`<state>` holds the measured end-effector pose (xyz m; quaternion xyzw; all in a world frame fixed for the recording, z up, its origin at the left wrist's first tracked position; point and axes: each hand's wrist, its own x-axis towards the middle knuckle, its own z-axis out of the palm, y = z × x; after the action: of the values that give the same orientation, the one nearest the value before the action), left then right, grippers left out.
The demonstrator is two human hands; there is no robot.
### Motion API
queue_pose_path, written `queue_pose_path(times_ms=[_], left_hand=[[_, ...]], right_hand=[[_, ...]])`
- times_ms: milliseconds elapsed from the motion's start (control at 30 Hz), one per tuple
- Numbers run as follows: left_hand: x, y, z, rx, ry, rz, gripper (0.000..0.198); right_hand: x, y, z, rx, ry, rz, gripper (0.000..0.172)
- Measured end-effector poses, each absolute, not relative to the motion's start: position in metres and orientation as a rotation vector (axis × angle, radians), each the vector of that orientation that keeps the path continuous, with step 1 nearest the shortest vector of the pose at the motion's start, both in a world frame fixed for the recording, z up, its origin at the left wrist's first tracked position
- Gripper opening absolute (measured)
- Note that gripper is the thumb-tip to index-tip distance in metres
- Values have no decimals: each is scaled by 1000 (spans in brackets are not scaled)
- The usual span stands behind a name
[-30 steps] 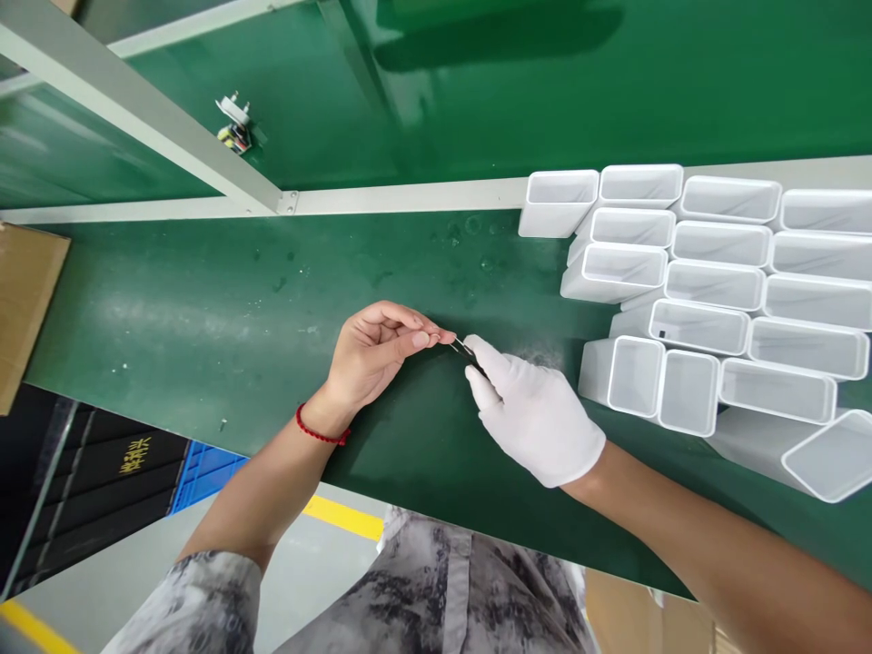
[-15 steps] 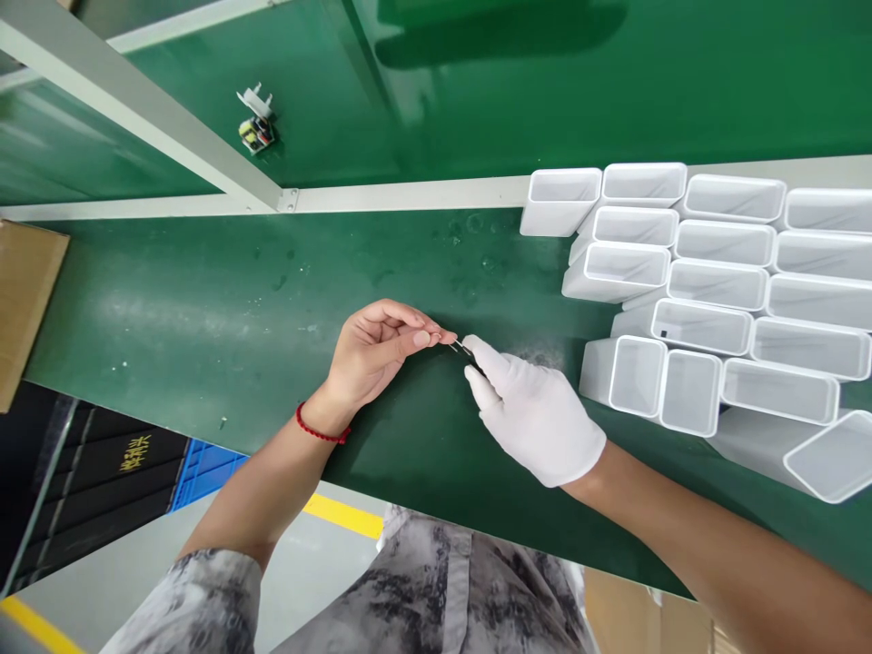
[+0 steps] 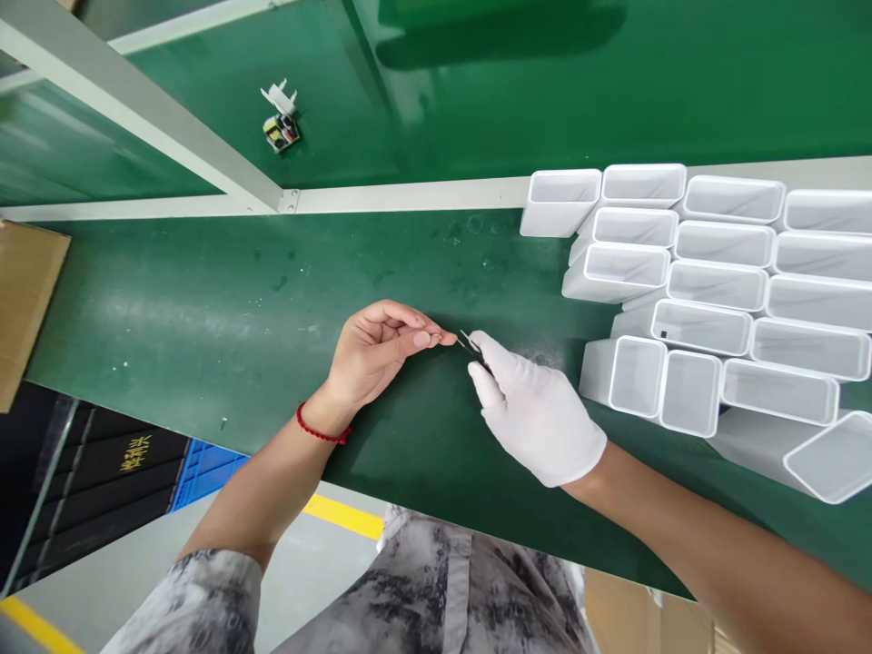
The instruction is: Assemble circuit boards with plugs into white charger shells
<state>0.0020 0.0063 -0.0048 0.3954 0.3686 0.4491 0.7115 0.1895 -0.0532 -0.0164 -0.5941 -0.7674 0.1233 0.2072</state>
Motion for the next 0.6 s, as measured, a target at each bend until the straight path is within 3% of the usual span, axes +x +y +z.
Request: queue_pose_path(times_ms=[400, 600], left_hand=[[1, 6, -10, 1038, 1040, 1014, 28], [3, 2, -4, 1433, 1016, 735, 26]], right_hand=[[191, -54, -18, -1625, -1997, 495, 34], [189, -53, -18, -1509, -2129, 463, 32]])
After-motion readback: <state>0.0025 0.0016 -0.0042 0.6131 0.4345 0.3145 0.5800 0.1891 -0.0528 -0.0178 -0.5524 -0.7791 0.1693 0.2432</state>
